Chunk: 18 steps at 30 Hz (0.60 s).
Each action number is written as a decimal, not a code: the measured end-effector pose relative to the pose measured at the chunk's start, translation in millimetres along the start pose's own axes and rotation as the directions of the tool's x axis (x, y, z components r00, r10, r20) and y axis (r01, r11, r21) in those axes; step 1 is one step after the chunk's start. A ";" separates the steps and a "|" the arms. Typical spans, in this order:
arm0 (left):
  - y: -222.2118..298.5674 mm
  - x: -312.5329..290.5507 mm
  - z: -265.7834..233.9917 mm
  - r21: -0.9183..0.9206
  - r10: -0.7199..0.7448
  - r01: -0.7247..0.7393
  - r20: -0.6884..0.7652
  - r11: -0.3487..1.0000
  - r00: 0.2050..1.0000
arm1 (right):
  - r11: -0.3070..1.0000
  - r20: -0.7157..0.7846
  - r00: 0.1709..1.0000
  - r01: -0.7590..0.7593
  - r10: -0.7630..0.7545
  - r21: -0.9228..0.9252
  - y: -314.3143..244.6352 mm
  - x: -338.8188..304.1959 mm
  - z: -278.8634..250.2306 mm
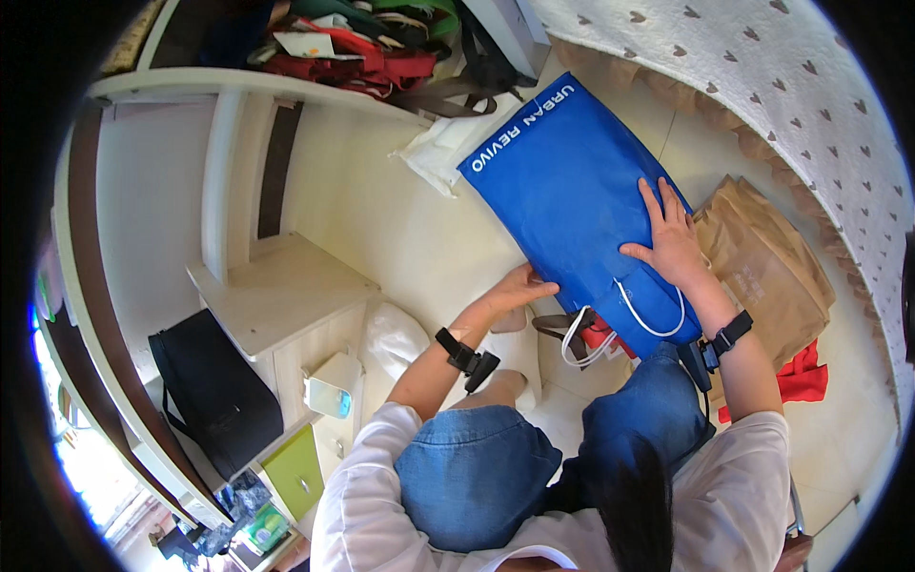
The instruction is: The person organizes various shopping bags and items on the floor, placing a smaller white bag into a larger red tote.
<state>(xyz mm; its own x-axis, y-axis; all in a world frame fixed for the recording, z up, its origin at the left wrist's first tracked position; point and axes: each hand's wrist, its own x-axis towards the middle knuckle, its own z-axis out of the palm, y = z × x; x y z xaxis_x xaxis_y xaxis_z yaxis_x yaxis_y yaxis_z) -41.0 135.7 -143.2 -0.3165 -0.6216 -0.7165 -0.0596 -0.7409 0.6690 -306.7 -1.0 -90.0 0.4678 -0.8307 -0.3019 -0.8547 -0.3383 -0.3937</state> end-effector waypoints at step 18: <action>-207.9 -191.1 -21.9 0.192 0.311 0.496 -0.935 0.847 -0.169 | 0.986 -0.127 0.978 0.165 -0.166 -0.022 28.4 9.5 19.5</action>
<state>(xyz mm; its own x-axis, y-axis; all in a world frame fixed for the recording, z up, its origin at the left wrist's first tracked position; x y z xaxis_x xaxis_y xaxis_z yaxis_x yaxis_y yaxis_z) 52.6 402.9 -149.7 0.9204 -0.3634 0.1441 -0.3892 -0.8867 0.2496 -322.2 -9.9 -120.9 0.5712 -0.8121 -0.1196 -0.7707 -0.4804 -0.4186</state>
